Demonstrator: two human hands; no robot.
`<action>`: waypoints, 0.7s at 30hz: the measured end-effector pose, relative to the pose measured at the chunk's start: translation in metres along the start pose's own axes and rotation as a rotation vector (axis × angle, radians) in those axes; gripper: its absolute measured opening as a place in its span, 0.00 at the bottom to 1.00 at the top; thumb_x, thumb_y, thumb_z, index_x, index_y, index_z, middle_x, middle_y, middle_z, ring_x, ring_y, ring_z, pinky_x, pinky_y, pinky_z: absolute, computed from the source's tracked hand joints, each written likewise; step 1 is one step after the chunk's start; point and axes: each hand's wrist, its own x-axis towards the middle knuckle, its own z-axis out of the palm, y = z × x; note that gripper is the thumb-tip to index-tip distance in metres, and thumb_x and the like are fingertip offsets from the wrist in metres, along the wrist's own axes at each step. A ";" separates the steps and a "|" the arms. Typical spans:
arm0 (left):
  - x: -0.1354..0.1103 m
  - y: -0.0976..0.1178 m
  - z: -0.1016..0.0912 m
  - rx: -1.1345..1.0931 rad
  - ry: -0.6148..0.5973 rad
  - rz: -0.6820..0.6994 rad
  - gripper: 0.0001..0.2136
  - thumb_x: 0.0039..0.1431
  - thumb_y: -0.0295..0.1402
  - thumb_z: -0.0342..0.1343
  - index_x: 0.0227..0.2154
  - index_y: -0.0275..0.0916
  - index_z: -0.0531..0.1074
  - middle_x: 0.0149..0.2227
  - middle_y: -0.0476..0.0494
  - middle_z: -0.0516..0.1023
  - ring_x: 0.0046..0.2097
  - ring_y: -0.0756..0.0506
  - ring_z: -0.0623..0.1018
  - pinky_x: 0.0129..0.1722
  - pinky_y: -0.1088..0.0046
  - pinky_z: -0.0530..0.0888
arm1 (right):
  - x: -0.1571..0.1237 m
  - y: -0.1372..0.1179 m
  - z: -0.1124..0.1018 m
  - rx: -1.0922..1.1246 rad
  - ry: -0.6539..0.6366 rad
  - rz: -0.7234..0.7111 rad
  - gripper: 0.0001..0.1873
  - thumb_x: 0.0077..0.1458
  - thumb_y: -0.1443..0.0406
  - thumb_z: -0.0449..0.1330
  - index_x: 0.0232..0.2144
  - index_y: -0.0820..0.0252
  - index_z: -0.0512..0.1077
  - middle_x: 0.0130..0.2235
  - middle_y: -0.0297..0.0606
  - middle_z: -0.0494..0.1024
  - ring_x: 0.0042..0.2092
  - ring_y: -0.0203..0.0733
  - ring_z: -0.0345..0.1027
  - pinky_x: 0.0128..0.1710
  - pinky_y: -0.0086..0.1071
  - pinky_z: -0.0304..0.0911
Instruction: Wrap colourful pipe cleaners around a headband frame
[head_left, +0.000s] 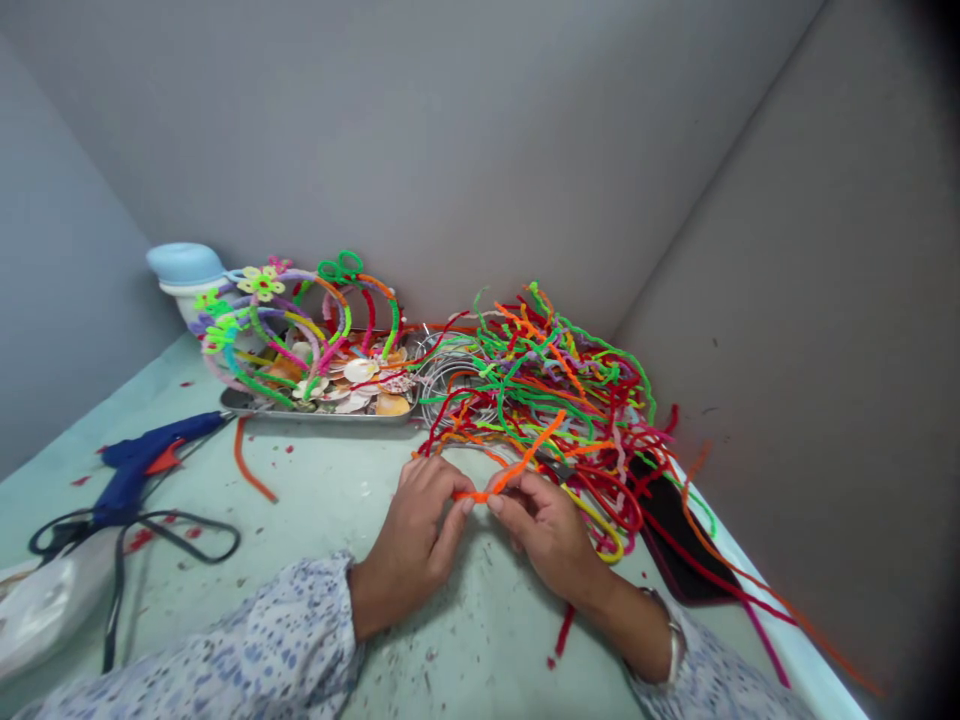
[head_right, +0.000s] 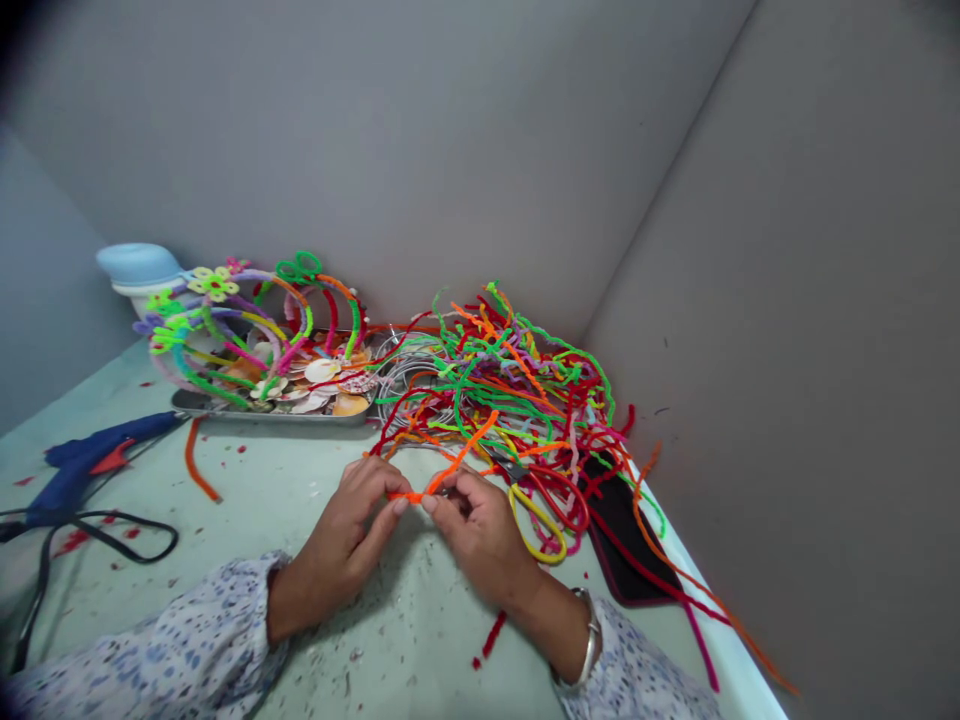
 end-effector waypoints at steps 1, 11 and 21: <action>0.000 0.000 0.000 0.003 0.001 0.001 0.05 0.64 0.29 0.45 0.35 0.39 0.66 0.36 0.44 0.70 0.40 0.44 0.68 0.43 0.63 0.62 | 0.000 0.001 0.001 0.008 -0.002 -0.002 0.10 0.58 0.58 0.58 0.33 0.59 0.69 0.22 0.27 0.63 0.21 0.31 0.55 0.19 0.24 0.54; 0.000 0.002 0.000 0.020 -0.008 0.007 0.06 0.64 0.29 0.45 0.35 0.39 0.66 0.35 0.44 0.69 0.40 0.44 0.67 0.43 0.63 0.62 | -0.001 0.001 0.000 -0.006 -0.020 0.001 0.12 0.62 0.58 0.52 0.31 0.59 0.66 0.23 0.28 0.65 0.24 0.32 0.58 0.25 0.26 0.57; 0.000 -0.001 0.001 0.017 -0.004 0.011 0.06 0.64 0.29 0.45 0.35 0.39 0.66 0.35 0.44 0.69 0.40 0.44 0.67 0.43 0.63 0.61 | -0.001 0.002 0.001 0.065 -0.051 0.068 0.13 0.63 0.58 0.51 0.29 0.58 0.65 0.20 0.26 0.63 0.23 0.31 0.56 0.25 0.26 0.55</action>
